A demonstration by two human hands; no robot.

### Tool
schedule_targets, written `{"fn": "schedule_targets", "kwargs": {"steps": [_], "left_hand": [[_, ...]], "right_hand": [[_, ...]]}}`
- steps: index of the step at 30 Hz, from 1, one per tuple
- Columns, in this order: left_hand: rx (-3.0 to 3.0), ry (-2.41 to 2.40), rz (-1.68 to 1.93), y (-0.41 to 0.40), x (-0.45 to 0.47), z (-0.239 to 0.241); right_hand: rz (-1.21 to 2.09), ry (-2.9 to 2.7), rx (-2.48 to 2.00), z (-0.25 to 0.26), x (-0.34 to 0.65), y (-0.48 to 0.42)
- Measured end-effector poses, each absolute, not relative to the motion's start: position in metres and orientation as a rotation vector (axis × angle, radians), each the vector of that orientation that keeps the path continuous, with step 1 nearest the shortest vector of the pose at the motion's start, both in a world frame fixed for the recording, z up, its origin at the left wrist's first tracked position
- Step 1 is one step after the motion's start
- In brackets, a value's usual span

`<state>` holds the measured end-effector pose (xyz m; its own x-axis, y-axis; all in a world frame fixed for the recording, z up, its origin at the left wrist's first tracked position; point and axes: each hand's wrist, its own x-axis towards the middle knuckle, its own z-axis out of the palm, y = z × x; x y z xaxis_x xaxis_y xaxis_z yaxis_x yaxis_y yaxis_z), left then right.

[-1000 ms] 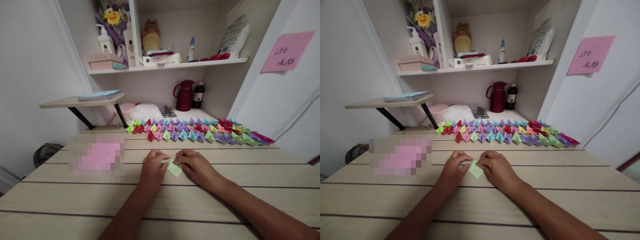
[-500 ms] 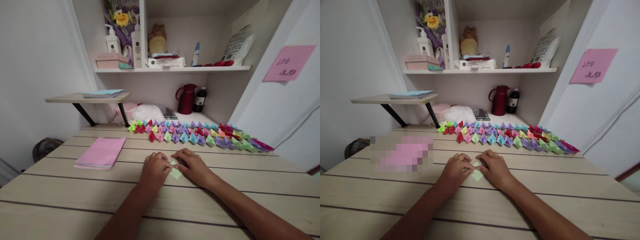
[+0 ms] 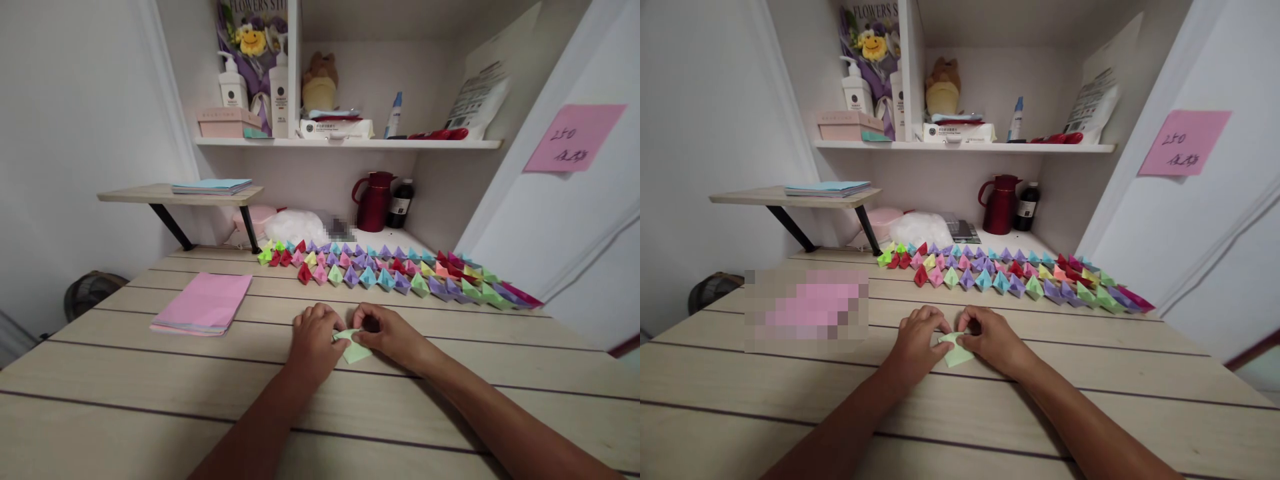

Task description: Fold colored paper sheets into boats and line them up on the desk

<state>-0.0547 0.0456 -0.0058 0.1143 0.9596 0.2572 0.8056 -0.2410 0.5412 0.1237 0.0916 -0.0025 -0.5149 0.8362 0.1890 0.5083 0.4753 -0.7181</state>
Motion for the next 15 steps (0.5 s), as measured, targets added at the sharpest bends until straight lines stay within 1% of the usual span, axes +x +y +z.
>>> {"fn": "schedule_targets", "kwargs": {"steps": [4,10,15], "left_hand": [[2.102,1.704,0.889,0.047,-0.054,-0.008],[2.066,1.68,0.894,0.048,-0.054,-0.007],[2.049,1.654,0.906,0.048,-0.052,-0.005]], "right_hand": [[0.87,-2.193,-1.088,-0.001,0.124,0.09],[0.68,-2.3,-1.135,0.008,0.126,0.089],[0.675,-2.315,-1.146,0.013,0.126,0.086]]}}
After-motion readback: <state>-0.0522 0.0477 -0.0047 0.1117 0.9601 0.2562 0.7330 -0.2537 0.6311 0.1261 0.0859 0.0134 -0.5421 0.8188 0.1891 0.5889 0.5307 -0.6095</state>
